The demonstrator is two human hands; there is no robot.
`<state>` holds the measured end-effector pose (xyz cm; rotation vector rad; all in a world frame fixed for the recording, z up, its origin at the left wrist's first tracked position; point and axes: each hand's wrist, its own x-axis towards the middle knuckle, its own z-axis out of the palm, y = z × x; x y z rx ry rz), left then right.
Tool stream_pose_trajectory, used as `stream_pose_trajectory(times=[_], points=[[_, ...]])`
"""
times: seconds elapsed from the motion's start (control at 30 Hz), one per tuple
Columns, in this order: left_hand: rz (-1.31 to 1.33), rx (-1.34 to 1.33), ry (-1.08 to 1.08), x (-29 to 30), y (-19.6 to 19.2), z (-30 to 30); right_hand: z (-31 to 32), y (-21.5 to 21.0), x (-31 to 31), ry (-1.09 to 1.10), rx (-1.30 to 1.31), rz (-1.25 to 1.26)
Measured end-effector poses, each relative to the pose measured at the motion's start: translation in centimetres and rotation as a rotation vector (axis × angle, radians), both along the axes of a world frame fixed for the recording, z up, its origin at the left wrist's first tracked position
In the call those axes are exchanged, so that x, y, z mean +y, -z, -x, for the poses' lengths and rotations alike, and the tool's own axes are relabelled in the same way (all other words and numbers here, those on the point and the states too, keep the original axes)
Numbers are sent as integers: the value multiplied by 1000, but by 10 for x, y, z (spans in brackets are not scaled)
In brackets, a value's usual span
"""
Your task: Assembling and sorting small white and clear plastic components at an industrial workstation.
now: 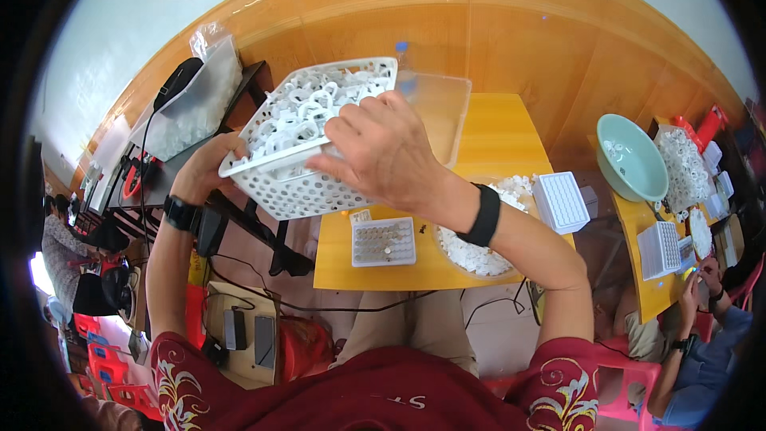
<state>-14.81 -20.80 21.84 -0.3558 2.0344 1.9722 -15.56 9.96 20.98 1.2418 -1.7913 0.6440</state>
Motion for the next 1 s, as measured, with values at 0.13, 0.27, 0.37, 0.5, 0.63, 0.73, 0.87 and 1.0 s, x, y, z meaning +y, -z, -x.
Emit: stream_pose_trajectory(times=[0.13,0.27,0.37,0.5,0.63,0.73,0.87,1.0], points=[[-54,-85,94,15,-27,23,29,7,-12,-13,50,222],[207,117,300,17,-48,57,60,-6,-19,6,-63,282],[-29,-119,240,24,-54,95,91,-14,-18,27,-132,349],[101,-99,349,30,-58,117,120,-7,-15,76,-476,404],[166,-168,372,35,-50,131,147,15,-8,159,-685,421],[339,-60,249,37,-33,129,154,22,-4,248,-773,387],[587,69,110,14,11,119,162,20,-11,322,-849,420],[582,153,45,43,51,76,192,29,4,276,-904,539]])
